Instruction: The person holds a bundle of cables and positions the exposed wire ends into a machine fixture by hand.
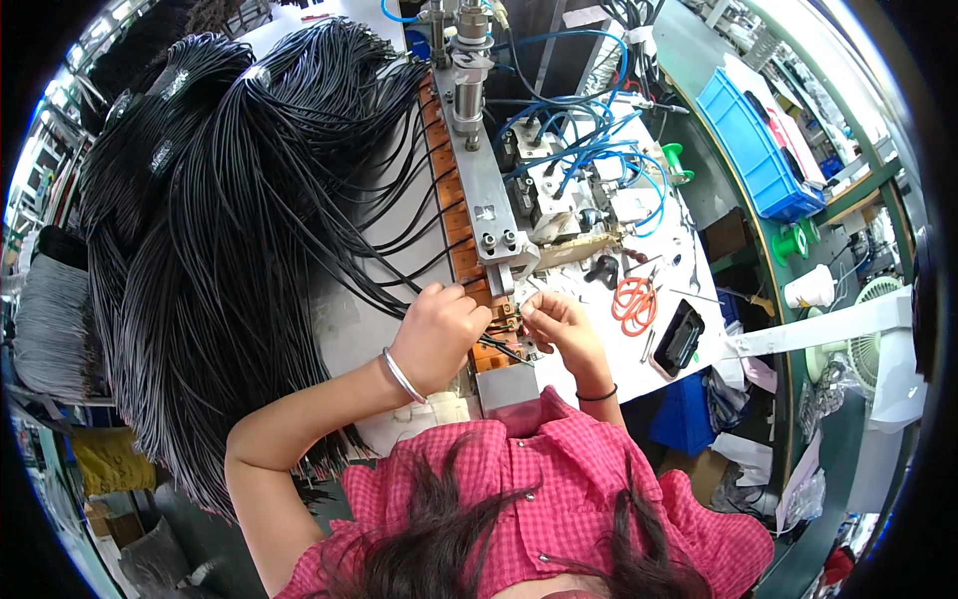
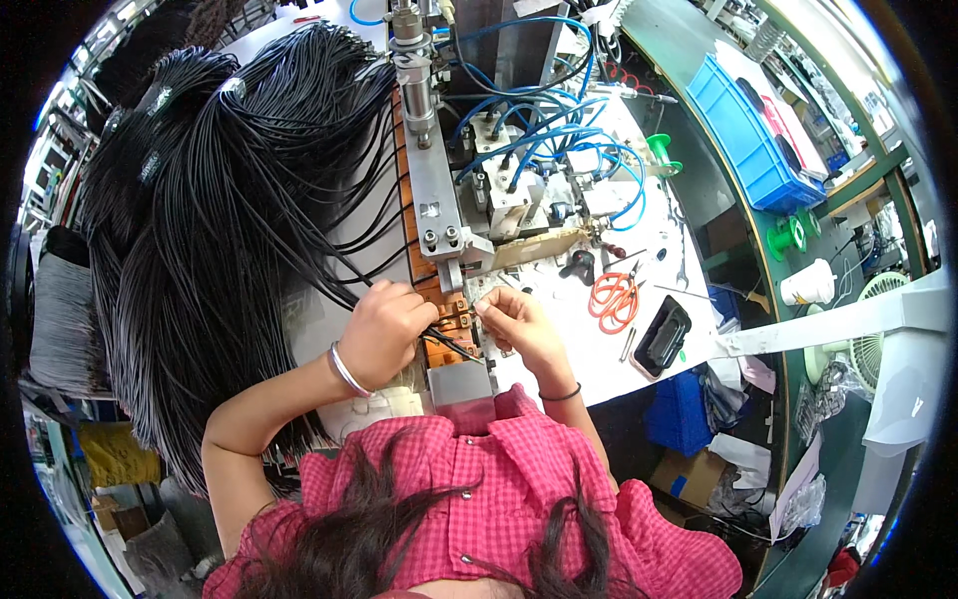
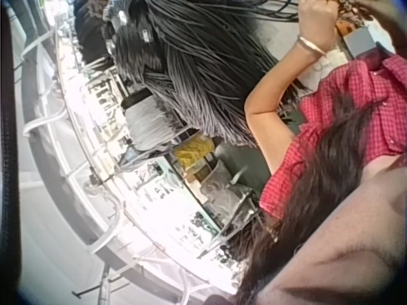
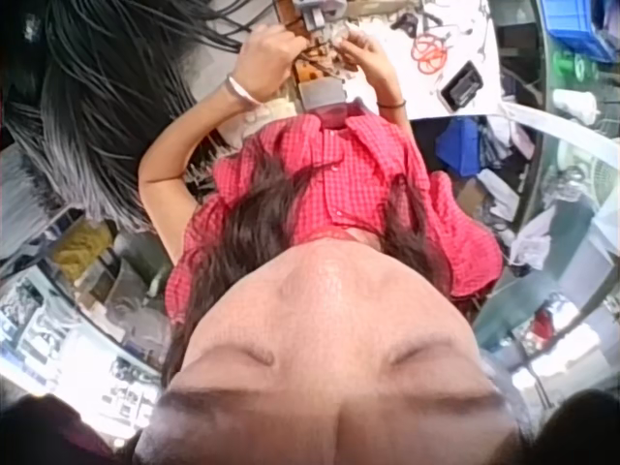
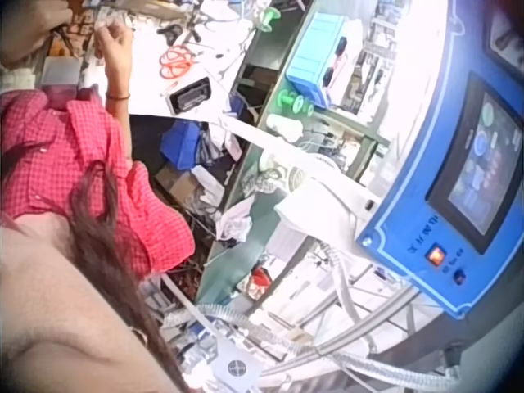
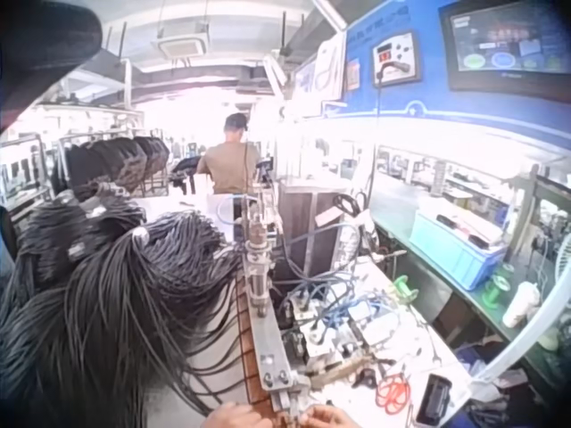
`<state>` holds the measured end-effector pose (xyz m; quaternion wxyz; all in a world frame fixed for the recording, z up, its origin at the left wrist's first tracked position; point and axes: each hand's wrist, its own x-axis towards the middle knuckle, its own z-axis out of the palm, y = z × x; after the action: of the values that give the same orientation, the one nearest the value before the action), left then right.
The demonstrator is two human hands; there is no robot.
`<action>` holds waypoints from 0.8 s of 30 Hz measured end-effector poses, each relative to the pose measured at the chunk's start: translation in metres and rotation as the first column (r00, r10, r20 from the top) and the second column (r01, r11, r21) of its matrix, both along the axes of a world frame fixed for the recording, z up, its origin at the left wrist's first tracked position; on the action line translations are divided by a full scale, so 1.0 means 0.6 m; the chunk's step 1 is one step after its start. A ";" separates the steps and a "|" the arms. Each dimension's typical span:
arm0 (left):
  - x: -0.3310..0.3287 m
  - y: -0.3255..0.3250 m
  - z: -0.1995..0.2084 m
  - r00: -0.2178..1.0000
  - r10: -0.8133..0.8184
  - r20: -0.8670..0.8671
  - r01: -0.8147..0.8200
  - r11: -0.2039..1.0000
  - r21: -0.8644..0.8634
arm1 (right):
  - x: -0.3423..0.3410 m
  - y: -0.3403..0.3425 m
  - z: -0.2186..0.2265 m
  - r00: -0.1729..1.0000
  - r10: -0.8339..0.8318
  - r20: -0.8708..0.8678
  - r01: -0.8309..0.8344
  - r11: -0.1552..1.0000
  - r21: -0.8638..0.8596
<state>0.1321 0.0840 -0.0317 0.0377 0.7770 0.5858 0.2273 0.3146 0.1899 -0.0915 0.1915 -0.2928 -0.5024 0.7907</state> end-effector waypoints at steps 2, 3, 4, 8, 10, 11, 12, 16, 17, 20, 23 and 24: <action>0.000 -0.001 -0.001 1.000 0.002 -0.003 -0.002 1.000 0.002 | -0.006 -0.008 0.005 0.999 -0.049 0.016 0.048 0.998 0.048; 0.000 -0.001 -0.001 1.000 0.003 -0.005 -0.003 1.000 0.002 | -0.009 -0.013 0.009 0.994 -0.101 0.029 0.098 0.990 0.097; 0.000 -0.001 -0.002 1.000 0.005 -0.007 -0.005 1.000 0.001 | -0.010 -0.016 0.011 0.987 -0.154 0.040 0.147 0.978 0.146; 0.000 -0.002 0.001 1.000 0.002 0.001 -0.002 1.000 -0.004 | -0.011 -0.020 -0.004 0.971 -0.240 -0.007 0.231 0.926 0.298; 0.000 -0.002 0.002 1.000 0.001 0.006 -0.001 1.000 -0.005 | -0.009 -0.016 -0.007 0.975 -0.222 0.012 0.213 0.947 0.242; -0.001 -0.001 0.003 1.000 -0.001 -0.001 0.001 1.000 0.004 | -0.006 -0.014 -0.007 0.979 -0.204 0.030 0.195 0.964 0.183; -0.002 0.000 0.003 1.000 -0.004 -0.009 0.004 1.000 0.012 | -0.005 -0.013 -0.007 0.982 -0.185 0.047 0.178 0.976 0.124; -0.003 0.000 0.013 0.999 0.021 -0.034 -0.020 0.999 0.038 | -0.009 -0.018 0.008 0.970 -0.234 0.060 0.228 0.969 0.098; -0.003 0.000 0.014 0.998 0.034 -0.043 -0.032 0.998 0.048 | -0.008 -0.022 0.016 0.970 -0.237 0.059 0.231 0.968 0.098; -0.004 -0.006 0.004 0.994 0.078 0.076 -0.076 0.997 -0.032 | -0.009 -0.039 0.041 0.973 -0.223 -0.060 0.230 0.959 0.166; -0.001 -0.008 0.003 0.984 0.116 0.137 -0.104 0.991 -0.087 | -0.011 -0.036 0.036 0.971 -0.217 -0.096 0.230 0.959 0.164; 0.001 -0.006 0.004 0.982 0.126 0.142 -0.113 0.989 -0.100 | -0.010 -0.035 0.034 0.970 -0.217 -0.113 0.233 0.959 0.164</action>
<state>0.1328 0.0802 -0.0291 0.1029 0.7189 0.6368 0.2589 0.3088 0.1690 -0.0709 0.3288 -0.2927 -0.5240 0.7292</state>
